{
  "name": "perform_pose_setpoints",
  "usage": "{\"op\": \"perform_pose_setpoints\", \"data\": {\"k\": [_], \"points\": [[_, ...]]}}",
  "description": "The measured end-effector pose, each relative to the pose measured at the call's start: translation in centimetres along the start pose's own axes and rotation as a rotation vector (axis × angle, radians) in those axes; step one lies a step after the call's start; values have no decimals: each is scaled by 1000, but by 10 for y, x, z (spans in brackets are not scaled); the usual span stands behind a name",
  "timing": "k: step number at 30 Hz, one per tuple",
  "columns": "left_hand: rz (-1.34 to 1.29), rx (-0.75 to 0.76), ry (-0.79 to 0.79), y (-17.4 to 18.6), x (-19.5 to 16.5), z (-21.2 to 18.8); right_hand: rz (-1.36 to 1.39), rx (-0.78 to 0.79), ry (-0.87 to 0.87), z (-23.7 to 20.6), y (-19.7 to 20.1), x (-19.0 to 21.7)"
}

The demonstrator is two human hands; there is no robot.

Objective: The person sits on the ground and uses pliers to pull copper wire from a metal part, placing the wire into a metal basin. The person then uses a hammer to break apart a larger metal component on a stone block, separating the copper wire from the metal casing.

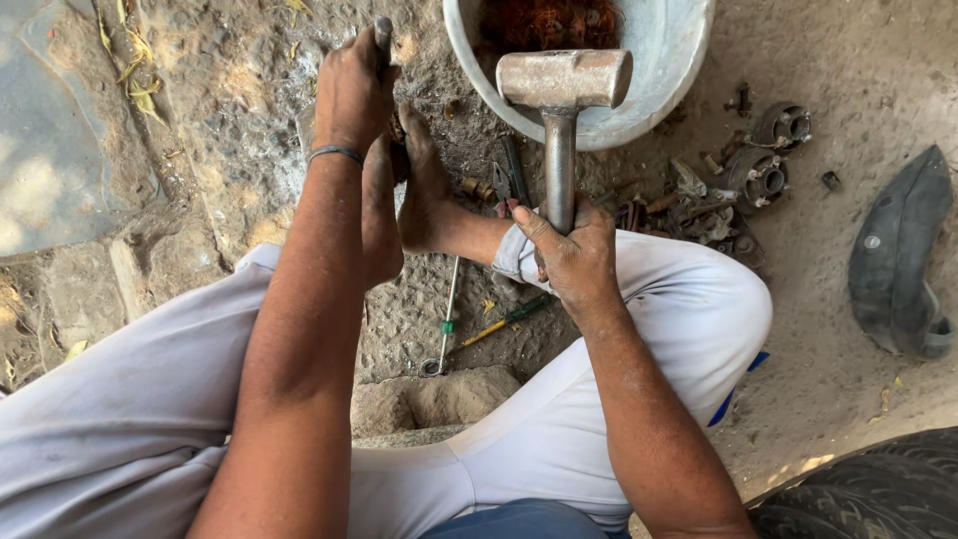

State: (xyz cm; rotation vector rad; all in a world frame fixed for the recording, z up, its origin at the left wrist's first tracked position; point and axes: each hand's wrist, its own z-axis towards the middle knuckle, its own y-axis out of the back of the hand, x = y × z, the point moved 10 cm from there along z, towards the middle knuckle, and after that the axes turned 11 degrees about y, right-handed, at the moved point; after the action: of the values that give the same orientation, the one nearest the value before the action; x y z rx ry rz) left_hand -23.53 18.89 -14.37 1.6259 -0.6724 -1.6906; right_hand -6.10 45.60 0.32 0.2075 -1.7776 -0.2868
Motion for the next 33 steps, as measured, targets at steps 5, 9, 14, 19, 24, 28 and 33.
{"op": "perform_pose_setpoints", "data": {"k": [5,9,14,19,24,28,33], "points": [[61,148,43,-19,-1,10,33,-22,-5,2,3,1],[201,316,177,-38,7,20,-43,-60,21,12,25,25],[216,314,132,-41,-3,25,164,-197,826,50,81,196],[307,277,50,-40,-10,21,310,-508,935,90,52,207],[101,177,49,-23,-12,14,-456,218,-19,93,-75,-5],[15,95,55,-8,0,4,-260,114,-234,40,-40,-70],[-65,21,60,7,0,0,-77,22,-7,5,-13,-18]]}}
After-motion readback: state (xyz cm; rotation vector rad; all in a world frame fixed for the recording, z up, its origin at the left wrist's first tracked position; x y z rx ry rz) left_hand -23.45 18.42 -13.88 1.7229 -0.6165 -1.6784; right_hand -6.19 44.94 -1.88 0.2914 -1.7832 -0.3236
